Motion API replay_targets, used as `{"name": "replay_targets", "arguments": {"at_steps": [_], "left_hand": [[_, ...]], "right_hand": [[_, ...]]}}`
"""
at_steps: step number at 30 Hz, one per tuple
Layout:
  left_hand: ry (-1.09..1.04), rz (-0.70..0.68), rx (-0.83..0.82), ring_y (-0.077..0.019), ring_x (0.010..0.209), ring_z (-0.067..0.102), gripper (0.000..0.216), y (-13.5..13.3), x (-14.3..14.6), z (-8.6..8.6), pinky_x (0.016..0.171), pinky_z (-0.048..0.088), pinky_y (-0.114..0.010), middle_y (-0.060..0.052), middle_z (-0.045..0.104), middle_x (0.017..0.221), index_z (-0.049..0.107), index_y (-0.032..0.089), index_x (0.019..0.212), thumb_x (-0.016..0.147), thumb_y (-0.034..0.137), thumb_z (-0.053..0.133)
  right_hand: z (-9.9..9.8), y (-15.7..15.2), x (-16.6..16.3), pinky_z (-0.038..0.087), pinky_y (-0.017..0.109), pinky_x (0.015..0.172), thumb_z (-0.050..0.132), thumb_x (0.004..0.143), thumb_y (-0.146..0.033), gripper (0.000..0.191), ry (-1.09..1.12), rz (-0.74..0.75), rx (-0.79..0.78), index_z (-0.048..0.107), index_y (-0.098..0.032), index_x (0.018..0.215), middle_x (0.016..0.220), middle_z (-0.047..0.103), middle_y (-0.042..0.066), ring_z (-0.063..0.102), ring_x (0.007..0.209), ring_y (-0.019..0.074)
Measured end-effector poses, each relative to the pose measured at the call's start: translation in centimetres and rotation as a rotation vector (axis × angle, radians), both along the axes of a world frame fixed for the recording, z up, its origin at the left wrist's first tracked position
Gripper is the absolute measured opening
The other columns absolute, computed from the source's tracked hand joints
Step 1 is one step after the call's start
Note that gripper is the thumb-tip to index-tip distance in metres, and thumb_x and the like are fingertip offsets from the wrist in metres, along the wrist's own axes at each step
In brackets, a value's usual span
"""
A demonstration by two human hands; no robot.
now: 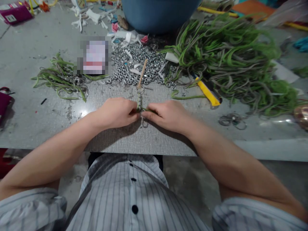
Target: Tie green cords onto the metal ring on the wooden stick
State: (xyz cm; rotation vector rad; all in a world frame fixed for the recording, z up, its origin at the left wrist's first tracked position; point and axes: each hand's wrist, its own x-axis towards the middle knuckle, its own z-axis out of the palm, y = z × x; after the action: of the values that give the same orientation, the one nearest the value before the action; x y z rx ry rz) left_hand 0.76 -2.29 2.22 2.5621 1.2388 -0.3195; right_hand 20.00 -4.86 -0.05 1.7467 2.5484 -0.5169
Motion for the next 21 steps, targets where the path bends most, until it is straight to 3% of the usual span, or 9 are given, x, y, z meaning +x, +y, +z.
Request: {"name": "replay_targets", "arguments": {"at_steps": [4,11,15,21], "left_hand": [[0.023,0.068,0.044,-0.0265,0.079,0.069,0.046,0.3,-0.5,-0.2,0.062,0.039,-0.031,-0.011,0.073,0.083,0.073,0.017,0.109,0.103,0.048,0.039],[-0.088,0.067,0.091,-0.0269,0.104,0.07,0.033,0.3,-0.8,-0.3,0.085,0.052,-0.035,-0.01,0.074,0.114,0.069,0.02,0.117,0.097,0.026,0.043],[-0.183,0.04,0.142,-0.0297,0.12,0.064,0.03,0.2,-0.8,-0.1,0.103,0.049,-0.039,-0.013,0.069,0.121,0.07,0.019,0.113,0.094,0.022,0.047],[-0.163,-0.066,0.193,-0.0288,0.108,0.066,0.027,0.6,-0.6,-1.3,0.097,0.053,-0.04,-0.01,0.071,0.105,0.071,0.02,0.105,0.098,0.03,0.048]], "right_hand": [[-0.8,0.2,0.3,0.028,0.031,0.062,0.051,0.102,-0.038,0.031,0.015,-0.069,0.068,0.076,-0.02,0.105,0.079,0.074,0.006,0.064,0.073,0.0217],[-2.4,0.4,0.9,0.044,0.035,0.074,0.058,0.098,-0.034,0.026,0.171,0.026,0.258,0.075,-0.019,0.112,0.115,0.075,0.013,0.07,0.102,0.0292],[-3.1,0.5,1.0,0.046,0.036,0.076,0.056,0.099,-0.031,0.025,0.222,0.086,0.302,0.074,-0.017,0.112,0.112,0.075,0.012,0.07,0.102,0.0286],[-3.5,0.6,1.0,0.044,0.035,0.074,0.054,0.1,-0.031,0.025,0.231,0.094,0.296,0.073,-0.019,0.108,0.104,0.075,0.01,0.069,0.094,0.0262]]}}
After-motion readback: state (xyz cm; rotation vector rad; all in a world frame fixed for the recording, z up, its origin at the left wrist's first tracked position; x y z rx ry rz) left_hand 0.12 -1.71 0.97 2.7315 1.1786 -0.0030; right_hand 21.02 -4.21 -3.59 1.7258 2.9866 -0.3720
